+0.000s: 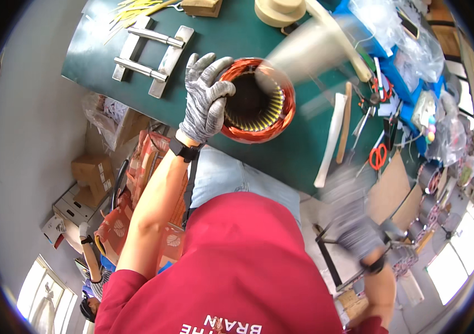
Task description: Hammering the copper windings into place inside a motor stator using a plastic mallet and a wooden dowel tool.
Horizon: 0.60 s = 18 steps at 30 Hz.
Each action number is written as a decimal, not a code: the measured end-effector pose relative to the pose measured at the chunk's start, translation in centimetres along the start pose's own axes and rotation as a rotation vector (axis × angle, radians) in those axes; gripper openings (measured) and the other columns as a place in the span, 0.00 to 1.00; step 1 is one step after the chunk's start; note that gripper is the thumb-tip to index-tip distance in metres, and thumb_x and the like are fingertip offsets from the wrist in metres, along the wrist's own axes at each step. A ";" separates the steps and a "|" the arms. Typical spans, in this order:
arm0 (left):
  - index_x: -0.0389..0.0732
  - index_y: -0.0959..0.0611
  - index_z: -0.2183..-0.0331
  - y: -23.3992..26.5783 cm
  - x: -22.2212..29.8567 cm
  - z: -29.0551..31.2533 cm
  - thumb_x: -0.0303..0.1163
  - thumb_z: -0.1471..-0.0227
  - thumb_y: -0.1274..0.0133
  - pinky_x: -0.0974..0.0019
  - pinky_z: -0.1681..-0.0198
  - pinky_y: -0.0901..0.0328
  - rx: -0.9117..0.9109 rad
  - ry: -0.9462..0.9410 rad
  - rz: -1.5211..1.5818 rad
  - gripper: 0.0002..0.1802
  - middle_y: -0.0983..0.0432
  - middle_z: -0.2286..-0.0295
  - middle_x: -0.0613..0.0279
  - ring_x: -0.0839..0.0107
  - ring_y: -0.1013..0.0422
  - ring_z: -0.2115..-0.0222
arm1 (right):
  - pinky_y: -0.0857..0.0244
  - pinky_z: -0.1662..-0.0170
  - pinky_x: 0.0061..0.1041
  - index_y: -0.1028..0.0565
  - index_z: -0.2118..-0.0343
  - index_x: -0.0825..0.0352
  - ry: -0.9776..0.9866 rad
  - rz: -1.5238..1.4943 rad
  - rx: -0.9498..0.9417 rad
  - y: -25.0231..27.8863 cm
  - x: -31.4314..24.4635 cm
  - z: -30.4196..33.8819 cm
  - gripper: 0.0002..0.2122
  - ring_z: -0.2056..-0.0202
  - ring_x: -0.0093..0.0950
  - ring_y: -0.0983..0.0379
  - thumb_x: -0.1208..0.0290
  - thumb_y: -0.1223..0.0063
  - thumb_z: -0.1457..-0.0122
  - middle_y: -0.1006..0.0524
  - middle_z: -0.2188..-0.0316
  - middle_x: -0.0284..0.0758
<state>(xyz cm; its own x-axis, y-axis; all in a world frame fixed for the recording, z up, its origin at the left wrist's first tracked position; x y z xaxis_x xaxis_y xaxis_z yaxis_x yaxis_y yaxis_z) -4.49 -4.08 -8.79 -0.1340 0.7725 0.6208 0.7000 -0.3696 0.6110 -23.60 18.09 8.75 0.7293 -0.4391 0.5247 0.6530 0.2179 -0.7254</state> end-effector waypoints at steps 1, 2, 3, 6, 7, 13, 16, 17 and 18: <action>0.48 0.24 0.75 0.6 -0.5 -0.1 0.34 0.58 0.58 0.48 0.41 0.60 -0.080 -0.037 -0.005 0.08 0.32 0.53 0.54 0.51 0.44 0.48 | 0.35 0.63 0.18 0.35 0.52 0.69 0.097 -0.735 0.033 -0.3 -0.2 -1.2 0.17 0.67 0.21 0.30 0.69 0.56 0.43 0.26 0.63 0.32; 0.49 0.23 0.74 1.7 -0.8 0.6 0.35 0.58 0.58 0.48 0.42 0.59 -0.100 -0.026 -0.109 0.09 0.32 0.53 0.54 0.51 0.44 0.48 | 0.35 0.61 0.19 0.35 0.51 0.70 0.232 -1.454 0.067 -0.9 1.1 -1.1 0.18 0.64 0.22 0.30 0.69 0.54 0.44 0.27 0.61 0.33; 0.51 0.21 0.74 1.8 -1.3 1.2 0.36 0.62 0.52 0.46 0.41 0.62 -0.067 -0.023 -0.106 0.08 0.32 0.54 0.54 0.50 0.45 0.48 | 0.35 0.58 0.20 0.35 0.51 0.70 0.368 -2.166 0.077 -2.2 1.8 -0.7 0.19 0.61 0.23 0.30 0.69 0.52 0.45 0.28 0.59 0.34; 0.52 0.21 0.73 1.0 0.1 2.5 0.34 0.60 0.53 0.47 0.41 0.63 -0.005 0.104 -0.086 0.09 0.32 0.53 0.55 0.52 0.47 0.47 | 0.37 0.55 0.22 0.36 0.49 0.70 -0.043 -2.925 0.051 -9.7 -0.5 2.2 0.20 0.57 0.24 0.33 0.66 0.53 0.42 0.30 0.55 0.34; 0.51 0.22 0.73 0.4 0.5 2.6 0.34 0.61 0.54 0.47 0.41 0.63 0.023 0.136 0.000 0.08 0.33 0.53 0.55 0.52 0.47 0.47 | 0.38 0.55 0.23 0.37 0.48 0.69 -0.503 -3.206 -0.273 -10.4 -1.4 1.7 0.20 0.57 0.26 0.33 0.66 0.53 0.43 0.30 0.55 0.34; 0.50 0.23 0.74 0.9 -0.7 -0.3 0.34 0.64 0.52 0.46 0.43 0.57 -0.125 -0.116 0.001 0.08 0.30 0.57 0.57 0.51 0.44 0.50 | 0.38 0.58 0.28 0.39 0.46 0.65 -0.373 -2.110 -0.320 5.6 -7.7 7.1 0.23 0.62 0.35 0.32 0.64 0.54 0.44 0.29 0.59 0.37; 0.50 0.21 0.74 1.8 -0.4 1.1 0.34 0.63 0.51 0.46 0.43 0.58 -0.055 0.040 -0.143 0.08 0.32 0.56 0.54 0.50 0.45 0.49 | 0.35 0.62 0.25 0.32 0.54 0.68 0.352 -2.798 -0.178 -3.6 1.2 -0.7 0.18 0.71 0.32 0.31 0.67 0.48 0.46 0.26 0.62 0.38; 0.49 0.21 0.74 2.0 -0.1 2.3 0.34 0.64 0.51 0.46 0.43 0.59 -0.034 0.099 -0.159 0.09 0.32 0.55 0.53 0.50 0.45 0.49 | 0.35 0.64 0.20 0.32 0.52 0.67 0.280 -3.114 -0.623 -7.0 2.7 -0.3 0.17 0.71 0.26 0.31 0.67 0.52 0.43 0.27 0.60 0.35; 0.47 0.21 0.75 0.5 0.8 3.5 0.34 0.64 0.51 0.46 0.42 0.60 0.034 0.217 -0.112 0.09 0.34 0.54 0.50 0.49 0.46 0.49 | 0.35 0.64 0.20 0.32 0.52 0.67 0.252 -3.105 -0.646 -7.5 2.6 -0.4 0.17 0.71 0.26 0.31 0.67 0.52 0.43 0.27 0.60 0.35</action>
<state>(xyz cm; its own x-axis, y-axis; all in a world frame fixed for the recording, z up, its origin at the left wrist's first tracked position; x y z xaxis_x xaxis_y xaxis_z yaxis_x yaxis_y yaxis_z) -1.81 -1.84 -9.76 -0.3566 0.6772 0.6436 0.6950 -0.2681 0.6672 -26.63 14.97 15.40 -0.5829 0.7520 -0.3078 -0.7259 -0.3117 0.6131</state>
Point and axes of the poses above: each hand's wrist, its own z-axis away from the middle knuckle, its own y-axis out of the back of the hand, x = y × z, the point moved 1 cm from there along -z, towards the middle knuckle
